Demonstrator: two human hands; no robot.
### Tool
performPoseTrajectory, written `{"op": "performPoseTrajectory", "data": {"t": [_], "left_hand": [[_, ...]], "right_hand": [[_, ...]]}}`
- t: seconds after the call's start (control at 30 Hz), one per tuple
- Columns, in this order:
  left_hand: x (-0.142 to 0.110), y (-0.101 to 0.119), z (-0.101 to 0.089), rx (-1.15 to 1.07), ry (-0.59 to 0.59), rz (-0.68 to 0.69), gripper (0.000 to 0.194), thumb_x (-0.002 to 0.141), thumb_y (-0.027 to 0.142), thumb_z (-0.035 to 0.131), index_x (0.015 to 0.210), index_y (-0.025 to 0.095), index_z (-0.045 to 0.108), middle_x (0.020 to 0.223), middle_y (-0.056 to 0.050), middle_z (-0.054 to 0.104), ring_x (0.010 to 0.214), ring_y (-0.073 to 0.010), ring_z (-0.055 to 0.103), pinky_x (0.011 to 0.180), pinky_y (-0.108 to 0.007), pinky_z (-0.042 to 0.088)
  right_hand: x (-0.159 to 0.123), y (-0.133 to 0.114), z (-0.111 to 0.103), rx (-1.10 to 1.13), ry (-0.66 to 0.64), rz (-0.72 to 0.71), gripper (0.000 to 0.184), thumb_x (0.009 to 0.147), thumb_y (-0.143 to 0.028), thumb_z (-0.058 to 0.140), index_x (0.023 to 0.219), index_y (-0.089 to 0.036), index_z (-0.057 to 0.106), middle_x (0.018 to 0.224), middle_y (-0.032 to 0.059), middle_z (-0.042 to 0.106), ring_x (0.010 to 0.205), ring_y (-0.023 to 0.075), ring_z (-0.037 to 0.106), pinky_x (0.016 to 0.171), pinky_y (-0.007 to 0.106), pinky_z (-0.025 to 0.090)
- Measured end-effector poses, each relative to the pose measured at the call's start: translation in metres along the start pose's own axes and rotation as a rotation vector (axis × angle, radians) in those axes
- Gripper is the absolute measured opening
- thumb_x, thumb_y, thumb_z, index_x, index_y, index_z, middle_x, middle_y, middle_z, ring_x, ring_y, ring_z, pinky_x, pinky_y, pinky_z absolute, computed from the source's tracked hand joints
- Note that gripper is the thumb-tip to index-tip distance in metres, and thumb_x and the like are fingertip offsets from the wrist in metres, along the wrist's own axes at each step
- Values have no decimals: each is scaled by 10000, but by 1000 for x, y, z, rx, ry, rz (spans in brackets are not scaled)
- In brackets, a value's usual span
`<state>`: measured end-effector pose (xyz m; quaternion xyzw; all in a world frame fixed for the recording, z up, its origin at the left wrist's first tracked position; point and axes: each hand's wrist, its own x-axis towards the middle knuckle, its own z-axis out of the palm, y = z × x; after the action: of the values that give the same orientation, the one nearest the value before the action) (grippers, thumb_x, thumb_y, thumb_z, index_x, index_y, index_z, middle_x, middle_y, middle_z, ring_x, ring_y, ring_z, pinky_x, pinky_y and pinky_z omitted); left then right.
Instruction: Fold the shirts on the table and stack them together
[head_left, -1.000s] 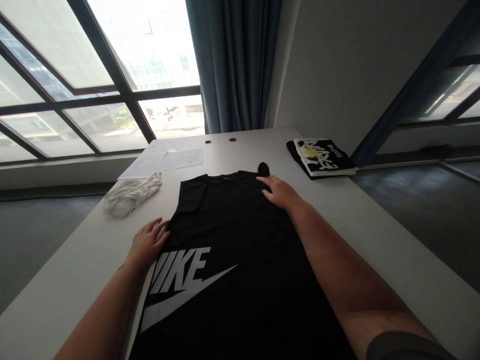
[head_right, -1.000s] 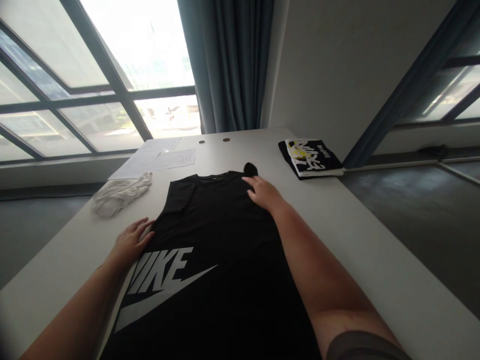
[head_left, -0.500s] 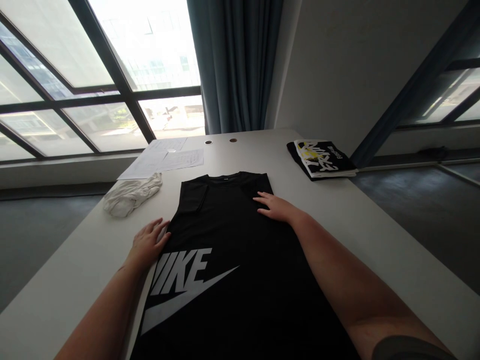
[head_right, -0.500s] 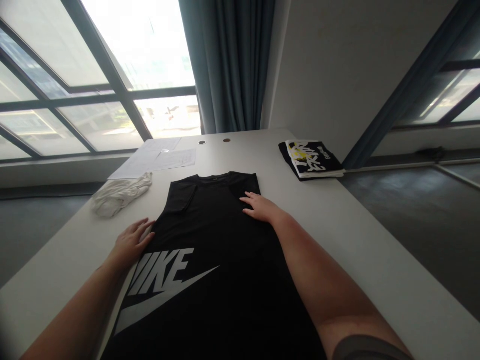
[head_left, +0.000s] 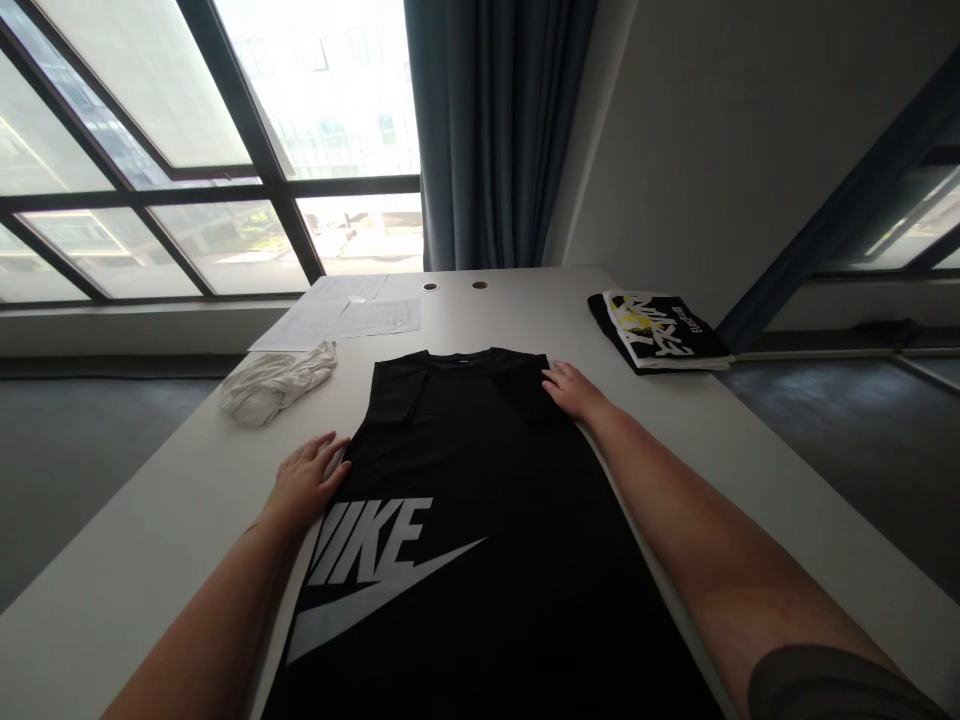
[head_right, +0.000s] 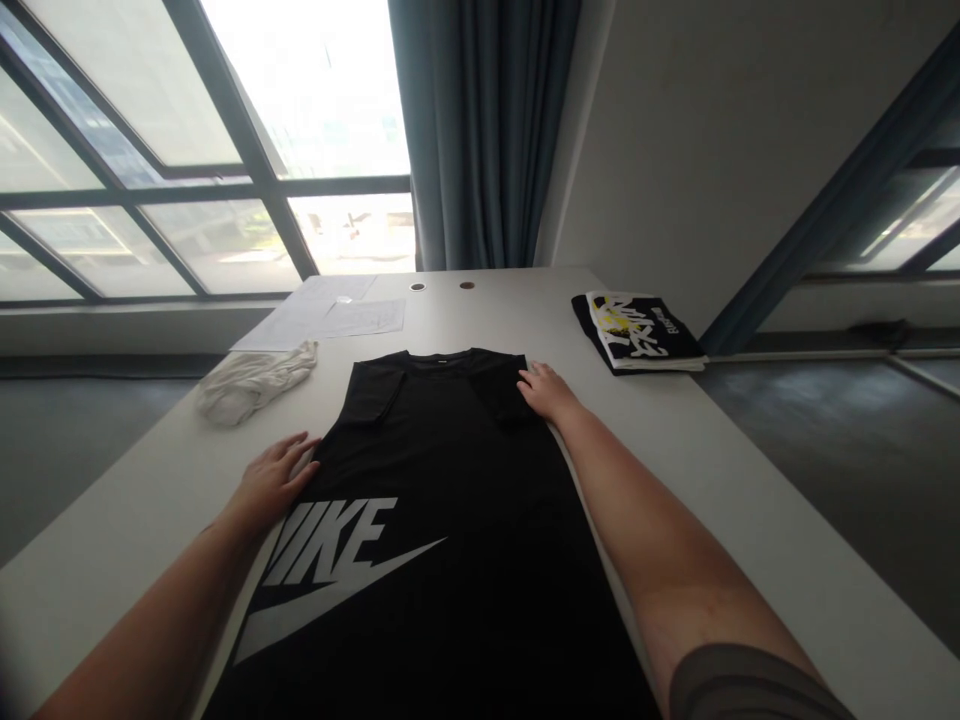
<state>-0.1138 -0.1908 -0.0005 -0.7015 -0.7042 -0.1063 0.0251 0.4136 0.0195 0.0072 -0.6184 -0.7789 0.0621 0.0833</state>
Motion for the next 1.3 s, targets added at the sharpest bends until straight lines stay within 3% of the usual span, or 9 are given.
{"op": "performPoseTrajectory", "data": {"t": [0.1,0.23,0.37,0.53,0.67,0.73,0.87,1.1,1.3], "left_hand": [[-1,0,0,-7,11,1,509,988,503,456,1446,343,610,1547,-41,556,1435,-279,508,1215,-482,411],[-2,2,-2,-13,1,-2,508,996,489,465,1453,322,608,1560,-57,543,1441,-290,498,1218,-503,404],[-3,7,-4,-13,0,-1,500,1011,470,463,1454,288,607,1557,-76,544,1446,-289,492,1219,-501,400],[-5,12,-10,-19,7,-5,505,1014,469,469,1456,268,607,1561,-103,535,1448,-319,494,1214,-546,400],[-10,21,-23,-69,15,189,557,1021,478,487,1545,292,508,1679,-75,391,1559,-313,347,1284,-559,292],[-13,29,-27,-93,-23,335,570,1042,486,466,1586,316,455,1723,-47,311,1600,-294,264,1314,-546,232],[-17,45,-24,-106,-188,478,611,1049,544,462,1628,375,368,1735,-19,281,1600,-292,273,1313,-544,240],[-14,47,-13,-94,-213,429,634,1025,621,465,1611,391,398,1723,-4,308,1589,-293,302,1307,-531,261],[-33,49,-28,21,-116,264,575,985,534,549,1519,322,565,1658,-57,439,1544,-326,381,1269,-552,317]], "right_hand": [[25,-20,-5,-42,3,101,681,1063,-507,334,1598,-97,431,1699,207,299,1590,331,227,1287,563,171],[52,-47,5,-6,-109,301,853,1045,-621,259,1672,-45,209,1735,237,139,1611,349,138,1278,626,86],[68,-52,21,-41,-124,362,889,1031,-659,223,1694,-76,117,1756,198,5,1625,332,51,1272,645,50],[77,-44,19,-55,-82,297,836,1038,-662,210,1690,-140,200,1759,179,56,1621,344,65,1234,719,82],[64,-52,10,-134,159,128,645,1080,-488,250,1596,-150,436,1735,175,211,1609,326,141,1250,686,79],[46,-60,7,-164,209,23,603,1082,-458,280,1553,-153,500,1712,166,286,1593,316,200,1261,666,79],[-19,-68,8,-182,106,-109,617,1077,-523,322,1570,-195,496,1704,151,316,1580,332,257,1265,655,139],[-164,-35,14,-72,-102,-237,672,1063,-586,359,1665,-289,333,1744,85,210,1604,306,222,1288,561,229],[-236,-40,4,8,-155,-292,663,1066,-588,395,1662,-303,340,1748,83,177,1609,321,188,1297,564,218]]}}
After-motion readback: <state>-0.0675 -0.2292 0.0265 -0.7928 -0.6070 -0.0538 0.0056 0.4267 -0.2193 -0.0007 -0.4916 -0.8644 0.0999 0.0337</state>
